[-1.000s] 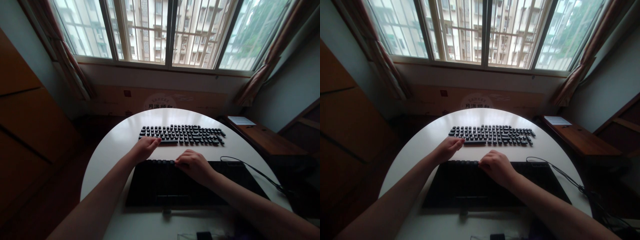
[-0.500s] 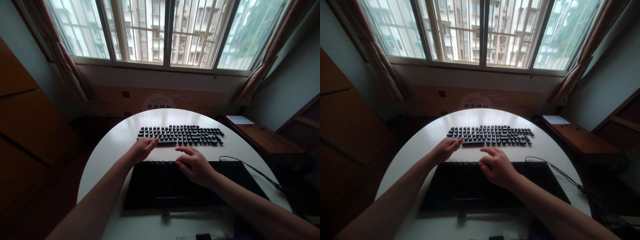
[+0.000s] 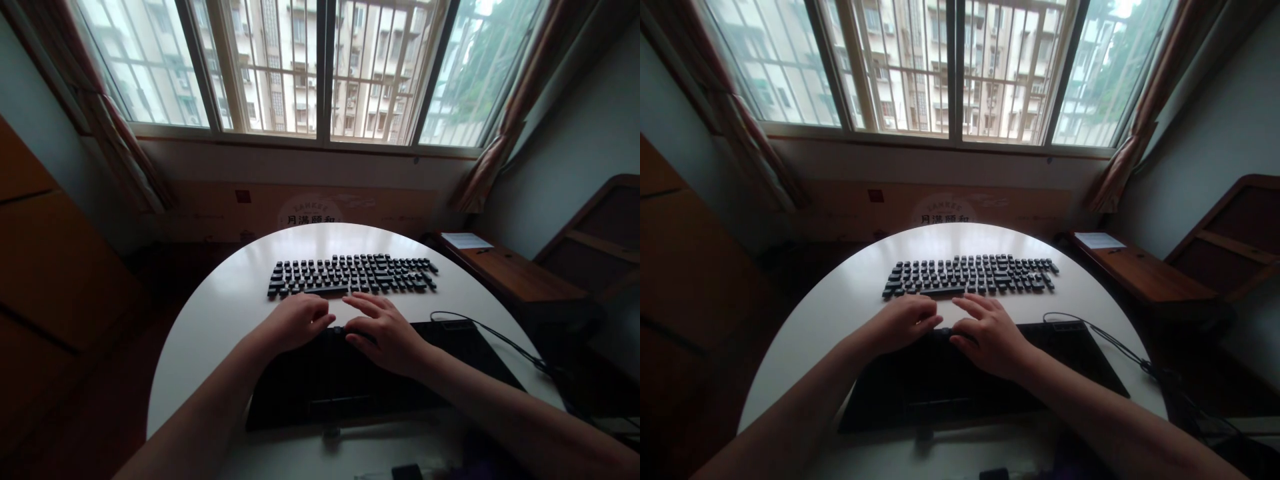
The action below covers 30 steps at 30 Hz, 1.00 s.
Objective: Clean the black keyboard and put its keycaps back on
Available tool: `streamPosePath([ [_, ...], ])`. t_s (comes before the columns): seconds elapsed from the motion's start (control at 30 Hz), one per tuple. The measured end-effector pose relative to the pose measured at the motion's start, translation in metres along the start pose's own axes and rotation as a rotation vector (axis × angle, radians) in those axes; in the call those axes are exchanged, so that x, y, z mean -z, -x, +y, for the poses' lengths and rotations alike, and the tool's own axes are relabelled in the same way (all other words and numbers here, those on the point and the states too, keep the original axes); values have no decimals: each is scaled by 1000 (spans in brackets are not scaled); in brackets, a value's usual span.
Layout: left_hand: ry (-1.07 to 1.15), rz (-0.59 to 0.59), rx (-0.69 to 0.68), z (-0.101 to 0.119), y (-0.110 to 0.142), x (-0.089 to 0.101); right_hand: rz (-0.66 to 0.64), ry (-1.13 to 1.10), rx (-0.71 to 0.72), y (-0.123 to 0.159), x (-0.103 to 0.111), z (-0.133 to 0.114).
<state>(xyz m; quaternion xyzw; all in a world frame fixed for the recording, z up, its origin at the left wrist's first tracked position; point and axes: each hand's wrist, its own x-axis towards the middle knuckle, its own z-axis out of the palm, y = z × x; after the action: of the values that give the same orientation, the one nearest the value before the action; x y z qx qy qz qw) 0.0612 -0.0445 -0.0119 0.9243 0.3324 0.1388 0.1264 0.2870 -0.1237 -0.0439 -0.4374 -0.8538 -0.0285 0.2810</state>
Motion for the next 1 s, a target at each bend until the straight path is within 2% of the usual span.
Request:
streamPosePath([
  [0.13, 20, -48, -66, 10, 1, -3, -1, 18, -4, -7, 11, 4],
  [0.3, 70, -86, -137, 16, 2, 2, 225, -19, -94, -52, 34, 39],
  [0.37, 95, -78, -189, 17, 2, 4, 150, -20, -98, -80, 37, 58],
  [0.43, 110, -60, -225, 17, 2, 4, -16, 11, -139, -107, 34, 76],
  [0.5, 122, -55, -230, 16, 1, 2, -121, 79, -233, -132, 24, 91],
  [0.67, 174, -79, -185, 13, 1, -4, -270, 164, -384, -180, -10, 122],
  [0.83, 206, -78, -183, 11, 3, 0, -465, 172, -422, -205, -34, 140],
  [1.0, 200, -100, -167, 11, 3, 3, -577, 190, -427, -210, -45, 147],
])
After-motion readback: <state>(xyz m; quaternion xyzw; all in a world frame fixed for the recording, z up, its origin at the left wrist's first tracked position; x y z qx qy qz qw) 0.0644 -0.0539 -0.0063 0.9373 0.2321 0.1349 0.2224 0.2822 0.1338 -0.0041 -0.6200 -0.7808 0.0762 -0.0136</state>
